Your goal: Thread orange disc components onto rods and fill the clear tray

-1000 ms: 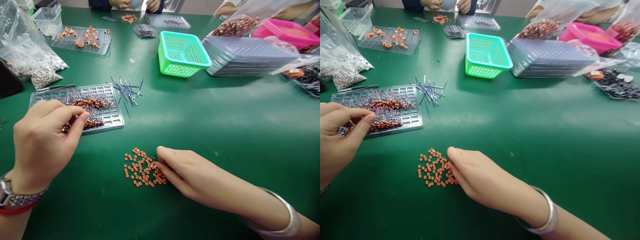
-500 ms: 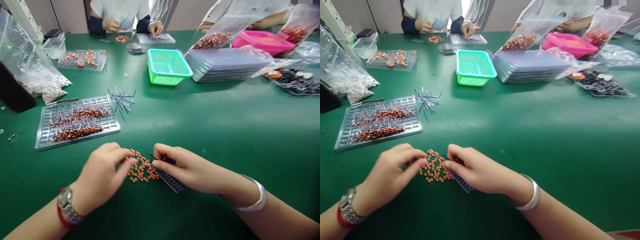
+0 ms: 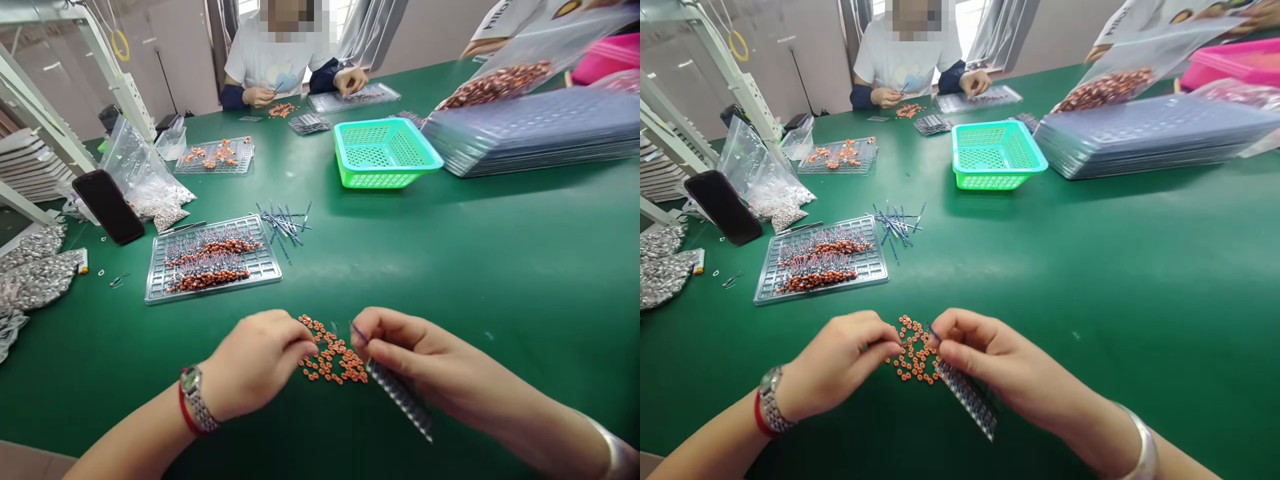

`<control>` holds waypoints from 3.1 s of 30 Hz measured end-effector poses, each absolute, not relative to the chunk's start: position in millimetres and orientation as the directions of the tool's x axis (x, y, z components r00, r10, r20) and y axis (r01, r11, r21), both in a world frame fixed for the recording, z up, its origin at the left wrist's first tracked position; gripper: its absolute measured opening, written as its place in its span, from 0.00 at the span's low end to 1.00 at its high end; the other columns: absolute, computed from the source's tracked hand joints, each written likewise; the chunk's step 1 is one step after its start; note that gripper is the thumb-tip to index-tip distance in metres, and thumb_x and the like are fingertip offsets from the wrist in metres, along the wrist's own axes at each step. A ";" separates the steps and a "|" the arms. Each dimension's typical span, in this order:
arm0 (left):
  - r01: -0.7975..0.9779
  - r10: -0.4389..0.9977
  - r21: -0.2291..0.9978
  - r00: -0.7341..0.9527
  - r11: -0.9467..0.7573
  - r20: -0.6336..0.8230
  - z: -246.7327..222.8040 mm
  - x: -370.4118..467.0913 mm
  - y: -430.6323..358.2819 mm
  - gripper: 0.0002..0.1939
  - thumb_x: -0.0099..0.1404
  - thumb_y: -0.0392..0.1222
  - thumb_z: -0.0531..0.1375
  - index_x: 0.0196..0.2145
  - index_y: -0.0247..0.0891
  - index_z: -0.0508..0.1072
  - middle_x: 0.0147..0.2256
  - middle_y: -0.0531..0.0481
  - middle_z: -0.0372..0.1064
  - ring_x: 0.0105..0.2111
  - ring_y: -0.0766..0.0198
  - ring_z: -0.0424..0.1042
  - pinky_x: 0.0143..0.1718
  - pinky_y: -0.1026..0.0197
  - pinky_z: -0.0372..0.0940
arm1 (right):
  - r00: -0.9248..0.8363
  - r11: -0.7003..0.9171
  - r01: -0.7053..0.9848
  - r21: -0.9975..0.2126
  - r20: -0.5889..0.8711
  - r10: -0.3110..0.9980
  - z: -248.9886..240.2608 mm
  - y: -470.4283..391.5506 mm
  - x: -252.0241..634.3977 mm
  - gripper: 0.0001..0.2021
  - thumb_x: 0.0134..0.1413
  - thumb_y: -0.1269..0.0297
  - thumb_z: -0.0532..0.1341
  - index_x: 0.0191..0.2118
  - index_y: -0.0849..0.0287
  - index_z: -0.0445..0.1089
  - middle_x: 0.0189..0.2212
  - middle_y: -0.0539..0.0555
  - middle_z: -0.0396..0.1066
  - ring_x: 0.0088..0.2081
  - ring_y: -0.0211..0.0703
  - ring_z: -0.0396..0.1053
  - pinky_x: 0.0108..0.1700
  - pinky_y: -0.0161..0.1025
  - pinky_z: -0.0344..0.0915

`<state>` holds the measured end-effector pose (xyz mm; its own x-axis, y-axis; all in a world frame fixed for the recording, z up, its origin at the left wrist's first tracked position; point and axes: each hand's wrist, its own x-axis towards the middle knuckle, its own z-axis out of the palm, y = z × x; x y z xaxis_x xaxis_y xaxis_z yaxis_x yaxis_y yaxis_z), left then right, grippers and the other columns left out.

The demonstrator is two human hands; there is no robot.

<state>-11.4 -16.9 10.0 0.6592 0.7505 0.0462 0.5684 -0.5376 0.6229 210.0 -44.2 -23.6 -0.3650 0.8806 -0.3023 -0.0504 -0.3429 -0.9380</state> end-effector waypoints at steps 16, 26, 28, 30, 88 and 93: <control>0.902 0.852 -0.230 0.423 -0.364 0.308 14.2 -86.6 40.2 0.12 0.67 0.42 0.51 0.31 0.37 0.72 0.29 0.44 0.69 0.33 0.54 0.67 0.37 0.54 0.61 | -0.200 -0.406 0.075 -0.911 -0.412 0.889 -27.8 -31.2 230.4 0.20 0.49 0.44 0.64 0.30 0.58 0.66 0.24 0.47 0.59 0.25 0.35 0.57 0.25 0.32 0.58; 0.888 0.716 -0.223 0.457 -0.402 0.528 13.3 -83.8 46.4 0.10 0.66 0.44 0.56 0.28 0.41 0.70 0.25 0.50 0.67 0.29 0.59 0.65 0.30 0.59 0.58 | -0.242 -0.157 0.591 -0.791 -0.359 0.901 -27.5 -40.5 236.9 0.15 0.58 0.51 0.55 0.29 0.58 0.64 0.21 0.47 0.61 0.23 0.37 0.56 0.25 0.35 0.54; 0.888 0.703 -0.227 0.457 -0.401 0.545 12.9 -83.2 46.5 0.09 0.65 0.44 0.57 0.29 0.41 0.70 0.25 0.51 0.67 0.28 0.60 0.65 0.30 0.59 0.58 | -0.247 -0.125 0.603 -0.788 -0.334 0.910 -27.4 -42.2 236.2 0.15 0.59 0.53 0.54 0.28 0.58 0.63 0.21 0.47 0.61 0.23 0.37 0.56 0.25 0.34 0.54; 0.883 0.686 -0.229 0.464 -0.410 0.561 12.8 -82.8 46.5 0.08 0.65 0.44 0.57 0.29 0.41 0.70 0.24 0.52 0.67 0.28 0.60 0.65 0.30 0.60 0.58 | -0.252 -0.089 0.610 -0.788 -0.299 0.920 -27.4 -42.8 234.7 0.14 0.60 0.55 0.53 0.27 0.57 0.62 0.20 0.46 0.61 0.22 0.36 0.55 0.24 0.34 0.53; 0.869 0.603 -0.180 0.456 -0.461 0.655 11.1 -79.0 46.8 0.06 0.62 0.44 0.60 0.30 0.40 0.72 0.23 0.52 0.66 0.28 0.59 0.67 0.25 0.60 0.55 | -0.267 0.099 0.654 -0.750 -0.106 0.958 -30.4 -40.6 224.0 0.11 0.60 0.64 0.52 0.25 0.56 0.58 0.19 0.46 0.60 0.21 0.35 0.56 0.22 0.32 0.53; 0.870 0.611 -0.169 0.451 -0.463 0.651 11.2 -78.6 45.8 0.06 0.62 0.43 0.60 0.30 0.40 0.72 0.23 0.51 0.66 0.29 0.58 0.67 0.26 0.59 0.55 | -0.244 0.083 0.655 -0.751 -0.106 0.964 -30.9 -42.8 220.5 0.12 0.59 0.64 0.52 0.24 0.56 0.55 0.18 0.46 0.59 0.20 0.35 0.55 0.22 0.32 0.52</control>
<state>-78.6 45.8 11.2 0.4510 0.6106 0.6510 0.8703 -0.4625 -0.1690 220.5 -42.8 -30.9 -0.2440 0.9639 -0.1064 0.6551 0.0829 -0.7510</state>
